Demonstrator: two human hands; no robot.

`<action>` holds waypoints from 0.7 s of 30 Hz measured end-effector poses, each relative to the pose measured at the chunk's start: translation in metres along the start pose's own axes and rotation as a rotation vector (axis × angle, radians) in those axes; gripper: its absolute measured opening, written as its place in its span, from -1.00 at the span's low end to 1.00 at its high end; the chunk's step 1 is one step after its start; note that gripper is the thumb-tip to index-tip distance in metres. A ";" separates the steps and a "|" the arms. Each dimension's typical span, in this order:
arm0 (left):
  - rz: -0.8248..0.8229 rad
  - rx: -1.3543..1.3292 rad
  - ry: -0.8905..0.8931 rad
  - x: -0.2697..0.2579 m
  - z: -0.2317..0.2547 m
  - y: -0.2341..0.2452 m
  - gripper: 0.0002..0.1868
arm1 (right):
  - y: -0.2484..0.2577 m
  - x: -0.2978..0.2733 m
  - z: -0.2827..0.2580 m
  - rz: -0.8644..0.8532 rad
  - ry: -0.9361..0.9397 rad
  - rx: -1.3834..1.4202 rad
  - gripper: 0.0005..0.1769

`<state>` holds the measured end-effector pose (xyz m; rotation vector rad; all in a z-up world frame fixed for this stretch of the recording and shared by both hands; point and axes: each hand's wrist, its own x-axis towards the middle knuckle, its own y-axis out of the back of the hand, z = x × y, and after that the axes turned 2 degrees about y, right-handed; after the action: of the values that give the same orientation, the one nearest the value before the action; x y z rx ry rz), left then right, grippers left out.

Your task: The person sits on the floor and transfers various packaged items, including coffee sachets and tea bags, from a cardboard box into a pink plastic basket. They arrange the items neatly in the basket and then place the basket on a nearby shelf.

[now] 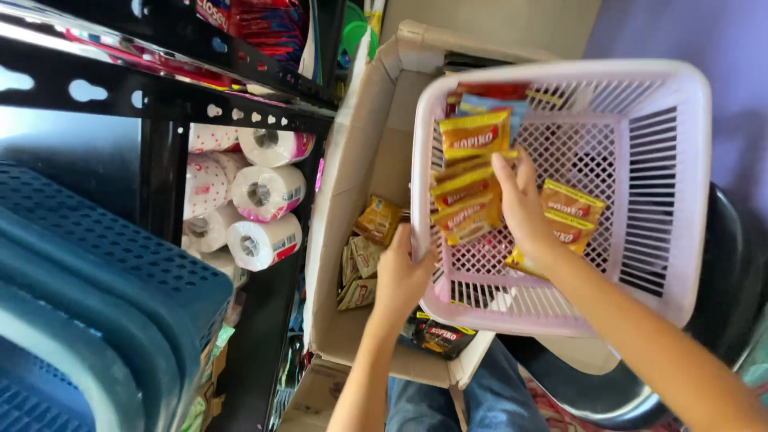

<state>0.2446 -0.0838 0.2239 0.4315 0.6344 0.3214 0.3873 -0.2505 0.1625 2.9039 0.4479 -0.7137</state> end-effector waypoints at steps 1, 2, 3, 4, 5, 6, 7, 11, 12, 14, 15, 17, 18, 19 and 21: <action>0.001 -0.005 -0.003 -0.009 -0.007 -0.002 -0.68 | 0.004 -0.007 0.010 0.000 0.004 -0.005 -0.23; -0.020 -0.032 0.058 -0.018 -0.013 -0.004 -0.67 | 0.008 -0.013 0.020 0.079 -0.005 -0.043 -0.24; -0.041 -0.058 0.119 -0.027 -0.019 -0.007 -0.66 | 0.014 -0.019 0.030 0.157 -0.011 -0.083 -0.25; -0.047 -0.060 0.115 -0.029 -0.026 -0.002 -0.66 | 0.018 -0.023 0.038 0.164 -0.010 -0.085 -0.25; -0.043 -0.024 0.068 -0.032 -0.032 0.003 -0.65 | 0.023 -0.028 0.046 0.219 0.128 -0.124 -0.32; -0.038 0.012 0.022 -0.035 -0.039 0.007 -0.63 | 0.028 -0.032 0.054 0.272 0.265 -0.163 -0.39; -0.041 0.010 0.019 -0.029 -0.043 0.015 -0.63 | 0.033 -0.037 0.051 0.276 0.266 -0.165 -0.39; -0.134 0.201 -0.059 -0.012 -0.051 0.028 -0.50 | 0.046 -0.051 0.039 0.251 0.260 -0.073 -0.61; -0.167 0.244 -0.038 -0.009 -0.052 0.028 -0.44 | 0.047 -0.054 0.037 0.251 0.250 -0.109 -0.67; -0.183 0.231 -0.024 -0.011 -0.054 0.029 -0.34 | 0.049 -0.050 0.037 0.279 0.210 -0.167 -0.69; -0.194 0.213 -0.007 -0.010 -0.055 0.028 -0.25 | 0.052 -0.047 0.037 0.302 0.171 -0.228 -0.72; -0.086 0.176 -0.209 -0.012 -0.038 0.034 -0.27 | 0.054 -0.039 0.046 0.291 0.235 -0.208 -0.73; 0.034 0.135 -0.411 -0.012 -0.030 0.037 -0.28 | 0.055 -0.032 0.049 0.271 0.307 -0.186 -0.74; 0.031 0.135 -0.414 -0.007 -0.018 0.037 -0.28 | 0.053 -0.028 0.050 0.275 0.308 -0.186 -0.74; 0.218 0.118 -0.492 0.000 0.003 0.038 -0.50 | 0.050 -0.019 0.052 0.233 0.318 -0.126 -0.69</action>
<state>0.2407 -0.0519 0.2447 0.6686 0.1248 0.3691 0.3639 -0.3121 0.1282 2.8874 0.1695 -0.1841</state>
